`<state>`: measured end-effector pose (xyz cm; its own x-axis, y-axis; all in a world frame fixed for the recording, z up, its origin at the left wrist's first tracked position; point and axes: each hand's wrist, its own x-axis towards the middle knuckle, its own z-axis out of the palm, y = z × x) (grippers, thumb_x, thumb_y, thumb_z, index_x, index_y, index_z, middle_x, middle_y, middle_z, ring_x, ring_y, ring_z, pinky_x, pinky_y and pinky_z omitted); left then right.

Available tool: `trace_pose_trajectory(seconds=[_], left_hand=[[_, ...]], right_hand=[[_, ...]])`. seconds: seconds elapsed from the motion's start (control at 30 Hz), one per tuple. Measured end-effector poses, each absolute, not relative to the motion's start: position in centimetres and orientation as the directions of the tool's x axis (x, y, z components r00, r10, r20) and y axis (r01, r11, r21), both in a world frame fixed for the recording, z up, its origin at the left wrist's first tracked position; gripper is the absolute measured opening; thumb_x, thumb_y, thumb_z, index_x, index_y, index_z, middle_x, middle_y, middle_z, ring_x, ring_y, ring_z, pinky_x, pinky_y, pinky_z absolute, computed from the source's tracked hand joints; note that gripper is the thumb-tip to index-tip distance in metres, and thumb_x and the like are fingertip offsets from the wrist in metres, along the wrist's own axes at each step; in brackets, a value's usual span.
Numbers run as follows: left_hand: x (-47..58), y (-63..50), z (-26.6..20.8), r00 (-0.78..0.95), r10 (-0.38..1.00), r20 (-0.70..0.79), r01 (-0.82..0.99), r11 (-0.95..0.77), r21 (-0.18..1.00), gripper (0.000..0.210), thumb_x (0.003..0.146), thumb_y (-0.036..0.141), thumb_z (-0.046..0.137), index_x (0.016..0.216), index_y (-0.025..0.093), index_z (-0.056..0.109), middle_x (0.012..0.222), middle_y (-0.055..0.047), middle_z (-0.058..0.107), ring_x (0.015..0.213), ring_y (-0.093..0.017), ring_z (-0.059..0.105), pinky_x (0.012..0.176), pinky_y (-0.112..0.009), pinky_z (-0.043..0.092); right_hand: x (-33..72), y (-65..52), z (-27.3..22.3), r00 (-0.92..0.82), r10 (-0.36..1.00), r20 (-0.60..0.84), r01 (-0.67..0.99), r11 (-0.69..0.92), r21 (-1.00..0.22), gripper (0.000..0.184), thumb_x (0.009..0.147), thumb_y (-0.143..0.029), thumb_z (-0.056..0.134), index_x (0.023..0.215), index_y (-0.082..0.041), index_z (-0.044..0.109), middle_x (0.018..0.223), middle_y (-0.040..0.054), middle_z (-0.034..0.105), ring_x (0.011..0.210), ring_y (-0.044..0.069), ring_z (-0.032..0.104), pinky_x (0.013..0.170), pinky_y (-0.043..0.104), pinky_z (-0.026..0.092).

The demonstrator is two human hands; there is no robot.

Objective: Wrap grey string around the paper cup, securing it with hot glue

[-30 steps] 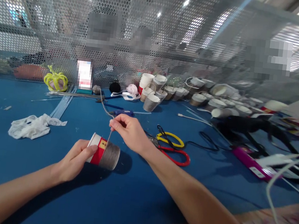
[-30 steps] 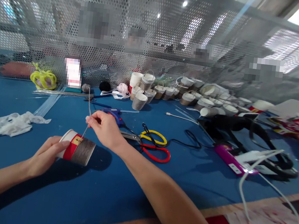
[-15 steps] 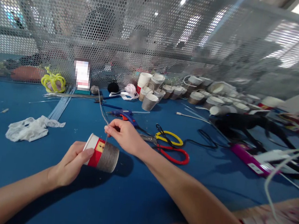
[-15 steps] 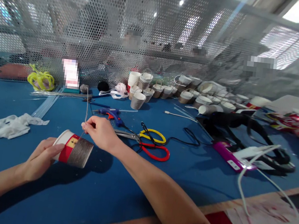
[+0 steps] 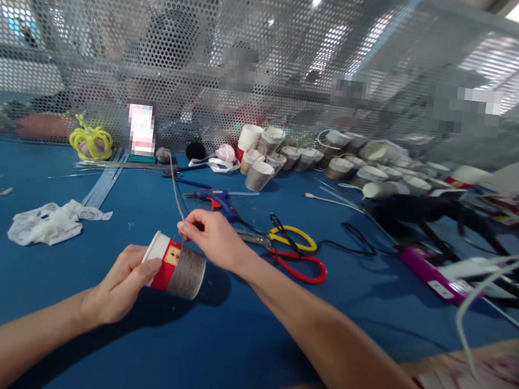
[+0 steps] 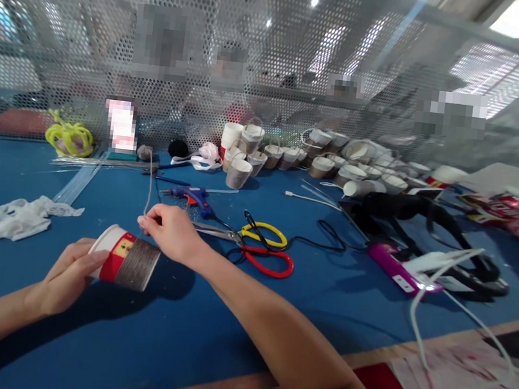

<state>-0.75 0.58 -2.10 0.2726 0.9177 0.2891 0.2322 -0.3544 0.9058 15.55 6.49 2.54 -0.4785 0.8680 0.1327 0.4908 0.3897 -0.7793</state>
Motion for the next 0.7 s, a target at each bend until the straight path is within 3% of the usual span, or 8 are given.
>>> trace_pose_trajectory(seconds=[0.23, 0.7], left_hand=[[-0.7, 0.6, -2.2, 0.29, 0.911, 0.295, 0.233, -0.366, 0.901, 0.037, 0.079, 0.031, 0.033, 0.048, 0.014, 0.042, 0.049, 0.001, 0.037, 0.044, -0.009, 0.031, 0.039, -0.021, 0.026], [-0.6, 0.6, -1.2, 0.399, 0.788, 0.469, 0.274, -0.591, 0.759, 0.034, 0.079, 0.021, 0.03, 0.046, 0.017, 0.031, 0.045, 0.003, 0.033, 0.043, -0.009, 0.031, 0.045, -0.024, 0.026]], right_hand=[[15.5, 6.4, 2.7, -0.478, 0.869, 0.125, 0.484, 0.38, -0.788, 0.016, 0.074, -0.022, 0.046, 0.06, -0.014, 0.05, 0.058, 0.001, 0.057, 0.053, 0.008, 0.049, 0.052, 0.019, 0.037], [15.4, 6.2, 2.5, -0.495, 0.861, 0.119, 0.525, 0.405, -0.749, 0.017, 0.074, -0.022, 0.047, 0.06, -0.013, 0.051, 0.057, 0.0, 0.055, 0.048, 0.006, 0.046, 0.047, 0.018, 0.033]])
